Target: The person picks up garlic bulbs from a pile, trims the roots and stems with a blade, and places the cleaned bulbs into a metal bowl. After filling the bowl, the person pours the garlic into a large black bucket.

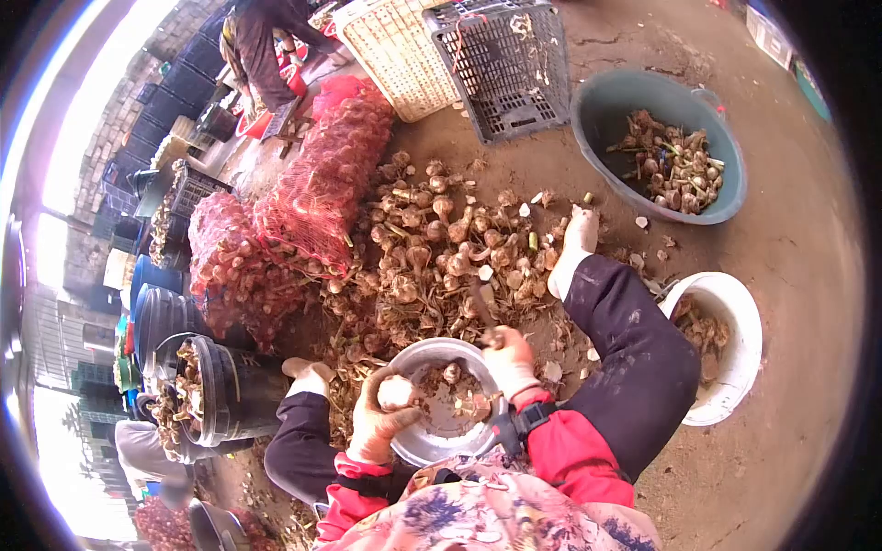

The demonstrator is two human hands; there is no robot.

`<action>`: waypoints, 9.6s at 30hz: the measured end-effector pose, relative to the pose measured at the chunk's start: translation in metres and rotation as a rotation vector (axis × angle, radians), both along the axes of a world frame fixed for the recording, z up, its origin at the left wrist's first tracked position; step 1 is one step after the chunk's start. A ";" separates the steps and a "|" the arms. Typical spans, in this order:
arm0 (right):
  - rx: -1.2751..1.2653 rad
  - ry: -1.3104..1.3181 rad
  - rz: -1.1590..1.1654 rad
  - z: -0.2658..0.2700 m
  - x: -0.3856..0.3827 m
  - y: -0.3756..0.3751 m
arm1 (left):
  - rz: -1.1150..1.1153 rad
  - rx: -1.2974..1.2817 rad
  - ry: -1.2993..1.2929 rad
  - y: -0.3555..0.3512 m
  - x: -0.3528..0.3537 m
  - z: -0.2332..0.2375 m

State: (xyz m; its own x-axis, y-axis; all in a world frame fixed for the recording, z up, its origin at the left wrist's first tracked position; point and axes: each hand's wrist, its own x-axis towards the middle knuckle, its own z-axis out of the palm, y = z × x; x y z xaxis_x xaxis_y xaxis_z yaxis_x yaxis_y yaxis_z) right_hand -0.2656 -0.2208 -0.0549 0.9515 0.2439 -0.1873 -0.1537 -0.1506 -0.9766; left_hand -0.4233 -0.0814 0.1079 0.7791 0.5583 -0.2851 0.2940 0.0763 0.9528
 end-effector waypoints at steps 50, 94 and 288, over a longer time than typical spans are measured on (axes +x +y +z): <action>0.418 0.446 0.370 0.071 -0.011 0.018 | -0.004 -0.508 -0.078 0.011 0.103 -0.030; 0.111 -0.080 0.542 0.026 -0.036 0.010 | 0.176 -0.873 -0.519 -0.007 0.028 -0.016; -0.287 -0.005 0.513 0.052 0.011 -0.016 | -0.166 0.412 0.029 -0.026 0.057 0.014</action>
State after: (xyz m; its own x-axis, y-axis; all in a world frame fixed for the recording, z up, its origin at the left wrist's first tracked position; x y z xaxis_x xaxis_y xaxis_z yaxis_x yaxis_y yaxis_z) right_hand -0.2548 -0.2369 -0.0029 0.7262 0.6136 -0.3100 0.0131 -0.4632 -0.8862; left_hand -0.3663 -0.1070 0.1222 0.8627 0.4980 -0.0882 0.2973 -0.3583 0.8850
